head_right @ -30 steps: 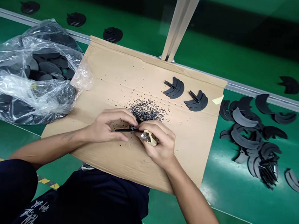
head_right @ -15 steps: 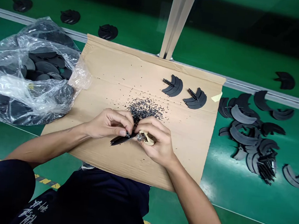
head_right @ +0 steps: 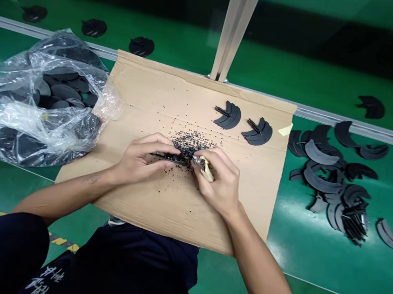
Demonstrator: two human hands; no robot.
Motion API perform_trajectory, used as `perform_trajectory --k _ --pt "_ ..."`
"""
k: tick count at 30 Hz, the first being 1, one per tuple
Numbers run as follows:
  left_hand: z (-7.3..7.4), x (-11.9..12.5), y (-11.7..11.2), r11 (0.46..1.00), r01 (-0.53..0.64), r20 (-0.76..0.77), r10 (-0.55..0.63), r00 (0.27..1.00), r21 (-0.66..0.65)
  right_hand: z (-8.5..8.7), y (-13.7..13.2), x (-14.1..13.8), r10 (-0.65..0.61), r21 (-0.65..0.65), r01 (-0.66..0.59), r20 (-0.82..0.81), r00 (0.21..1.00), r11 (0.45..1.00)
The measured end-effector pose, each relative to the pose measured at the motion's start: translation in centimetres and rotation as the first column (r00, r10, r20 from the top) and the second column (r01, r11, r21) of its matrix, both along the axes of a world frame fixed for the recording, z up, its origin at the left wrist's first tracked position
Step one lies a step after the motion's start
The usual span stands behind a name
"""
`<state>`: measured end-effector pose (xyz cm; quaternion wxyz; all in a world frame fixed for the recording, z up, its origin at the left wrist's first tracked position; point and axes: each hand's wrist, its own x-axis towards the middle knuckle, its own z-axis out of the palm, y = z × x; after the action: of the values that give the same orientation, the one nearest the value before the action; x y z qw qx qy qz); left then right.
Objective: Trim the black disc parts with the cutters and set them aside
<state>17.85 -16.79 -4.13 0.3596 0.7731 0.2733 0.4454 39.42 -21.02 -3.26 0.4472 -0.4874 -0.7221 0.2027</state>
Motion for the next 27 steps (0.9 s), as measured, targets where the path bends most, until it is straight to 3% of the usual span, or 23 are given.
perform_trajectory --k 5,8,16,27 --pt "-0.11 -0.03 0.01 0.998 0.048 0.001 -0.048 0.999 0.036 -0.79 0.2 0.44 0.032 0.055 -0.05 0.286 0.958 0.997" --pt "-0.19 0.03 -0.08 0.997 0.065 0.012 -0.065 0.998 0.041 -1.0 0.1 0.44 0.063 0.044 -0.081 0.315 0.947 0.996" --pt "-0.17 -0.16 0.04 0.997 0.069 -0.005 -0.068 0.998 0.046 -1.02 -0.09 0.52 -0.01 0.092 -0.031 0.41 0.912 0.995" --pt "-0.46 -0.27 0.08 0.992 0.073 -0.011 -0.072 0.997 0.104 -0.54 -0.03 0.67 -0.15 0.271 -0.022 0.595 0.79 0.962"
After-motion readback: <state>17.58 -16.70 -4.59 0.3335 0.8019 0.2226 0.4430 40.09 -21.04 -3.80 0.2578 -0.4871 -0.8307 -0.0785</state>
